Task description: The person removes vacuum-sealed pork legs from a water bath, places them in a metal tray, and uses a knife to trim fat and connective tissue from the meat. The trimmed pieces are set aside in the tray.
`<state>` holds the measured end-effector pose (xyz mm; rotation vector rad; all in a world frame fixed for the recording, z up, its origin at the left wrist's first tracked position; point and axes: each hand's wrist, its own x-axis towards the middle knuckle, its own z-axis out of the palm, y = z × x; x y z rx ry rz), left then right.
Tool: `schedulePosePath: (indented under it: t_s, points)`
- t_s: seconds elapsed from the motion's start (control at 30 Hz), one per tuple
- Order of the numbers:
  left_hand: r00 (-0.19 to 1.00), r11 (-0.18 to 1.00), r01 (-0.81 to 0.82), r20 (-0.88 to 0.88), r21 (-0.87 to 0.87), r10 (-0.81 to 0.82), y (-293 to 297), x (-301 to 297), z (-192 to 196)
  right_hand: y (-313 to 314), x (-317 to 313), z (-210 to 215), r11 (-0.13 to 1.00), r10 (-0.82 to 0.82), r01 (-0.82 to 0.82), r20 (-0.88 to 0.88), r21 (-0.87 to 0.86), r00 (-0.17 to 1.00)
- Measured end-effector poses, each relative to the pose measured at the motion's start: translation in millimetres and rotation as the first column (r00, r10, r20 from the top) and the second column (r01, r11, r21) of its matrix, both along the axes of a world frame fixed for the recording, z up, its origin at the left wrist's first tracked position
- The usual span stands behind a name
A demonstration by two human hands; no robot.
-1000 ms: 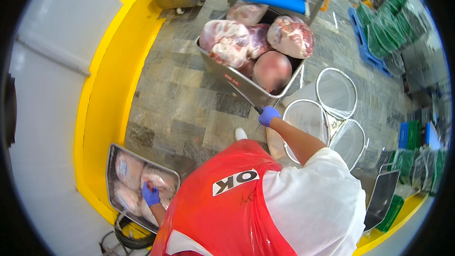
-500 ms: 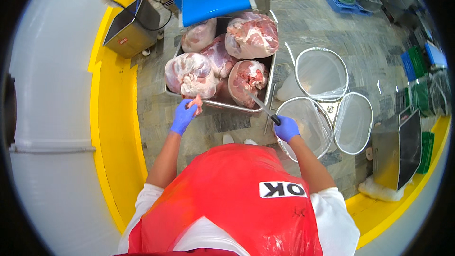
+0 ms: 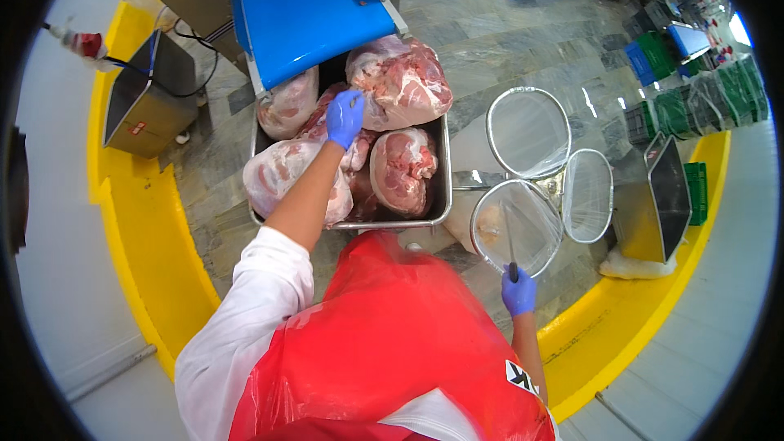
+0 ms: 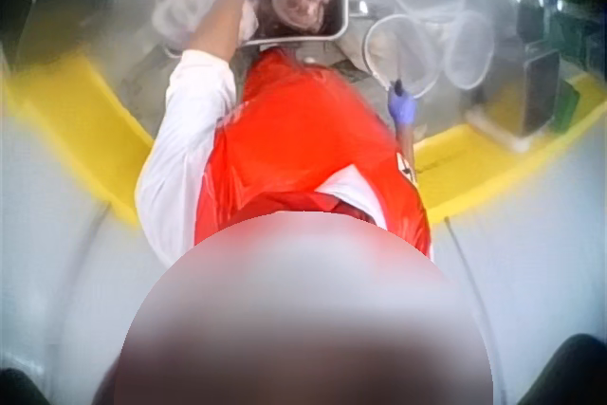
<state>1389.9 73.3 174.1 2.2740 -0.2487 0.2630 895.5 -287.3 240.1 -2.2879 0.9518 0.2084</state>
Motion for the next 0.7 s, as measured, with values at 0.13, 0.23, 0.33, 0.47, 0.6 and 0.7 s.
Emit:
schedulePosePath:
  t_s: [0.13,0.23,0.33,0.47,0.6,0.7]
  points:
    - [0.981,0.965,0.101,0.140,0.240,-0.138,-16,71,-4,30,-17,24,0.994,-0.012,0.005,-0.066,-0.108,0.998]
    - [0.986,0.852,0.159,-0.028,0.498,-0.167,-26,83,-5,48,-42,27,0.986,-0.146,0.140,-0.065,-0.087,0.987]
    - [0.988,0.831,0.153,-0.070,0.534,-0.137,-34,90,-7,58,-65,29,0.968,-0.249,0.241,-0.146,-0.071,0.957]
    - [0.980,0.966,0.129,-0.180,0.223,-0.089,-32,113,-28,78,-71,43,0.967,-0.239,0.213,-0.209,-0.140,0.948]
    - [0.902,0.961,0.011,-0.413,-0.275,-0.129,-12,125,-61,90,-34,64,0.920,-0.368,0.387,-0.205,0.058,0.907]
    - [0.826,0.759,-0.182,-0.516,-0.626,-0.227,2,123,-68,77,14,62,0.929,-0.330,0.362,-0.278,0.073,0.902]
